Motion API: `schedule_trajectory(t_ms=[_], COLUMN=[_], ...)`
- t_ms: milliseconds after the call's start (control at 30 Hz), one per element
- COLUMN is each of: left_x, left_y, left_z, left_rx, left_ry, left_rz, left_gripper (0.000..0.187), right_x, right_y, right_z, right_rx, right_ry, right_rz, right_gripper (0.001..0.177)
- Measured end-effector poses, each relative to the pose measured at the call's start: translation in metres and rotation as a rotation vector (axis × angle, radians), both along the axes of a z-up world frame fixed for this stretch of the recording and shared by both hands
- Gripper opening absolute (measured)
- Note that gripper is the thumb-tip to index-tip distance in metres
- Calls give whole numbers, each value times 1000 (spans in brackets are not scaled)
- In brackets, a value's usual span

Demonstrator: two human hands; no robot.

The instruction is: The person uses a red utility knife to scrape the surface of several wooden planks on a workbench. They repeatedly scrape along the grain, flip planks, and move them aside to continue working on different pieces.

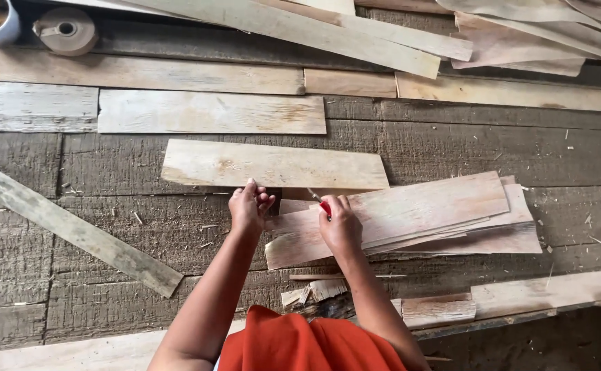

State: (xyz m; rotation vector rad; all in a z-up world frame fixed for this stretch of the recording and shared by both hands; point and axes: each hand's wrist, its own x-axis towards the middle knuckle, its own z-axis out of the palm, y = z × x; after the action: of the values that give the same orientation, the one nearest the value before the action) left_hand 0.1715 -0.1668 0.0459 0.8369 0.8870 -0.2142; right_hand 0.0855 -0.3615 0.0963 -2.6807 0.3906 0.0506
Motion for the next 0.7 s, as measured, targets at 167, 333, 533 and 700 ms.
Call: schedule_trajectory(t_ms=[167, 333, 533, 700], left_x=[-31, -49, -99, -131], left_y=[-13, -26, -72, -64], left_z=[48, 73, 86, 69], left_rx=[120, 134, -125, -249], left_ry=[-170, -367, -262, -80], left_rz=[45, 127, -36, -968], left_gripper=[27, 32, 32, 21], right_x=[-1, -5, -26, -32], right_y=[6, 12, 31, 20], right_z=[21, 38, 100, 81], right_rx=[24, 143, 50, -90], right_ry=[-193, -386, -864, -575], right_rz=[-119, -188, -135, -188], right_gripper=[17, 14, 19, 21])
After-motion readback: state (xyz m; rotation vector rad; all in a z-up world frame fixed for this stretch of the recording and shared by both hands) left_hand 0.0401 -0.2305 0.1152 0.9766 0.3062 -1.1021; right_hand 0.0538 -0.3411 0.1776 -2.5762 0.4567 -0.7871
